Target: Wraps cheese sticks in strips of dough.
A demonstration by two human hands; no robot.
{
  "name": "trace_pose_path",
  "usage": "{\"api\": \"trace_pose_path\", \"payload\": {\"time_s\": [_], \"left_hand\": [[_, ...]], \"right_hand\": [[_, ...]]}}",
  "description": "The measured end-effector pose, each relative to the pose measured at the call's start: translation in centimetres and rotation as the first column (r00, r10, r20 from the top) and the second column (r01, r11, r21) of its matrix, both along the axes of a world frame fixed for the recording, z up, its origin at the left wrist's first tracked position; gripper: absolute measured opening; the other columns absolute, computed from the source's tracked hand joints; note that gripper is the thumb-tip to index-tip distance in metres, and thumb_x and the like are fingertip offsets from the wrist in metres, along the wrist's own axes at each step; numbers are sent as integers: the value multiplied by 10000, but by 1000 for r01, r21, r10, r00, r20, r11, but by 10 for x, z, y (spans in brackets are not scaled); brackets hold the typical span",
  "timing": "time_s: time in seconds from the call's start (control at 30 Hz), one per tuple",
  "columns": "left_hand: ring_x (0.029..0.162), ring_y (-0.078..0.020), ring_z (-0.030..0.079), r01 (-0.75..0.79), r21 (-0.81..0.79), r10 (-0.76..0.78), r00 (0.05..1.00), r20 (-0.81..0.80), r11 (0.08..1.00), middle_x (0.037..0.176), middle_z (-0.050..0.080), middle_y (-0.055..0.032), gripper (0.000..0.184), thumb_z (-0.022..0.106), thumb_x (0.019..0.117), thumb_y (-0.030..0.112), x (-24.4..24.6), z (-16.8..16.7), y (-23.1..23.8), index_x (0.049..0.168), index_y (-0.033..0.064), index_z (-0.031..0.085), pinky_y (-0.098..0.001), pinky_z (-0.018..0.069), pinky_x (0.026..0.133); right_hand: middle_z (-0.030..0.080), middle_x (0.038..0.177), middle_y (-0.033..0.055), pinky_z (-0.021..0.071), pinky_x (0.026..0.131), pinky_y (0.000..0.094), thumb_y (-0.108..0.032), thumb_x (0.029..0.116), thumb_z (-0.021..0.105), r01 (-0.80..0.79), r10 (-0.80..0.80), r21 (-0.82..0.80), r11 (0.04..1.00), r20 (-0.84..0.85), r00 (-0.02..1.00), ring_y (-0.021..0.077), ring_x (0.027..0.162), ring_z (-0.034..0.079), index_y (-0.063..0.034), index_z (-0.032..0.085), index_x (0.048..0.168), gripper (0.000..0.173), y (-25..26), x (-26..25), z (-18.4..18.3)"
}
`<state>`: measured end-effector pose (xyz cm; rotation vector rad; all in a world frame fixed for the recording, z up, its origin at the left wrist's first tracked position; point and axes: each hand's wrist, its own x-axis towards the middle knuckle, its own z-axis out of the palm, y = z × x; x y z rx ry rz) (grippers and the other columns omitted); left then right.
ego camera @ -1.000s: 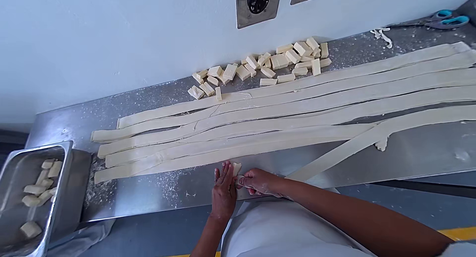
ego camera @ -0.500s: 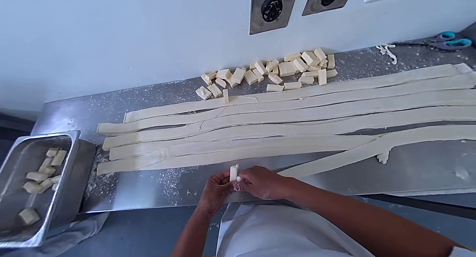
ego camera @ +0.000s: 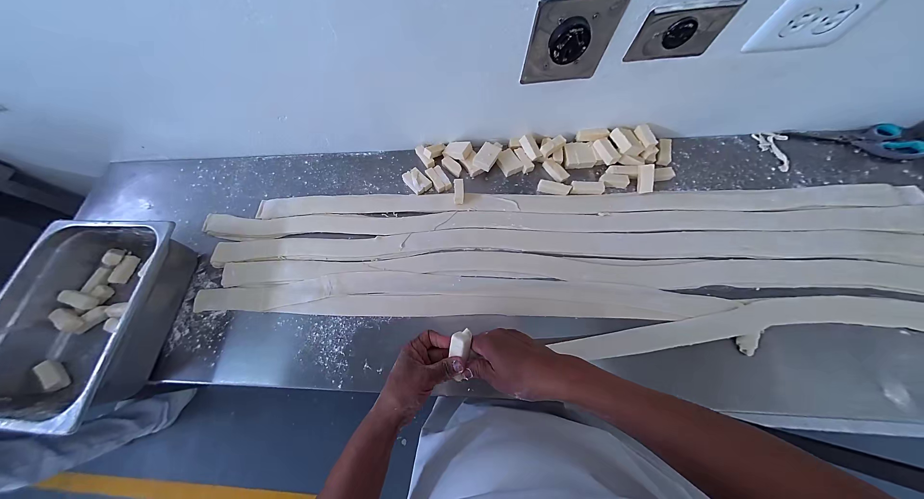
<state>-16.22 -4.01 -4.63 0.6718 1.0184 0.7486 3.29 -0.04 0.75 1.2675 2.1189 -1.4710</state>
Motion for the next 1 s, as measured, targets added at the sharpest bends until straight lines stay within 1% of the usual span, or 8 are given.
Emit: {"api": "trace_pose_path", "payload": {"time_s": [0.13, 0.27, 0.33, 0.43, 0.53, 0.67, 0.77, 1.0], "left_hand": [[841, -147, 731, 1, -15, -2, 998, -68, 1000, 919, 724, -46, 369, 707, 846, -76, 4, -4, -4, 1148, -11, 504, -321, 616, 810], [817, -137, 711, -131, -56, 128, 990, -56, 990, 927, 704, -51, 280, 603, 937, -51, 0, -4, -4, 1198, -42, 506, -310, 606, 794], [832, -123, 689, -144, -91, 143, 990, -21, 985, 943, 670, -29, 302, 538, 977, -51, -6, -1, -2, 1276, -54, 497, -307, 597, 824], [852, -119, 698, -68, -127, 82, 991, 110, 990, 942, 690, -15, 251, 490, 992, -46, -2, 3, -5, 1237, -24, 535, -308, 595, 851], [866, -114, 714, -75, -118, 100, 970, 220, 990, 937, 719, -16, 190, 406, 1042, 96, 8, 6, -7, 1172, 30, 527, -300, 602, 825], [758, -136, 700, -207, -272, 249, 960, 130, 940, 823, 699, -29, 719, 16, 1077, 525, 18, 23, -2, 1147, 58, 558, -319, 603, 711], [515, -102, 614, -394, -309, 410, 912, -15, 866, 642, 636, -18, 719, 30, 1096, 490, 35, 29, -3, 1063, 52, 599, -254, 539, 485], [493, -71, 554, -640, -99, 641, 767, -32, 762, 606, 545, 30, 691, 65, 1089, 530, -53, 20, 29, 1165, 16, 521, -221, 509, 492]], "right_hand": [[660, 1078, 267, 471, 950, 577, -223, 1100, 446, -97, 88, 128, 987, 71, 994, 424, 1081, 640, 80, 642, 1091, 361, 3, 1, -5], [687, 1069, 245, 502, 939, 588, -236, 1032, 599, 137, -107, 485, 864, -90, 990, 417, 1056, 661, 42, 723, 1118, 316, 14, 22, -35], [554, 1385, 290, 351, 1111, 649, -423, 932, 732, 123, -97, 477, 870, -79, 992, 471, 1323, 499, 32, 516, 1461, 731, 19, 24, -33], [364, 1587, 294, 237, 1230, 579, -364, 795, 873, 63, 19, 346, 936, -229, 973, 443, 1487, 338, 46, 245, 1597, 1098, 0, 0, -27], [545, 1423, 292, 386, 1169, 455, -156, 812, 815, 173, 42, 406, 898, -468, 883, 393, 1347, 524, 87, 279, 1570, 960, -12, -17, -42], [576, 1419, 274, 387, 1177, 486, -86, 771, 834, 242, 76, 463, 853, -569, 819, 395, 1342, 548, 104, 345, 1540, 931, -25, -24, -42], [641, 1339, 248, 410, 1145, 533, -72, 706, 845, 269, 109, 532, 803, -575, 811, 400, 1296, 586, 85, 445, 1499, 902, -35, -32, -45], [550, 1416, 317, 451, 1053, 655, -244, 861, 791, 321, -172, 630, 707, -288, 942, 514, 1301, 539, 61, 499, 1466, 739, -6, 3, -60]]}}
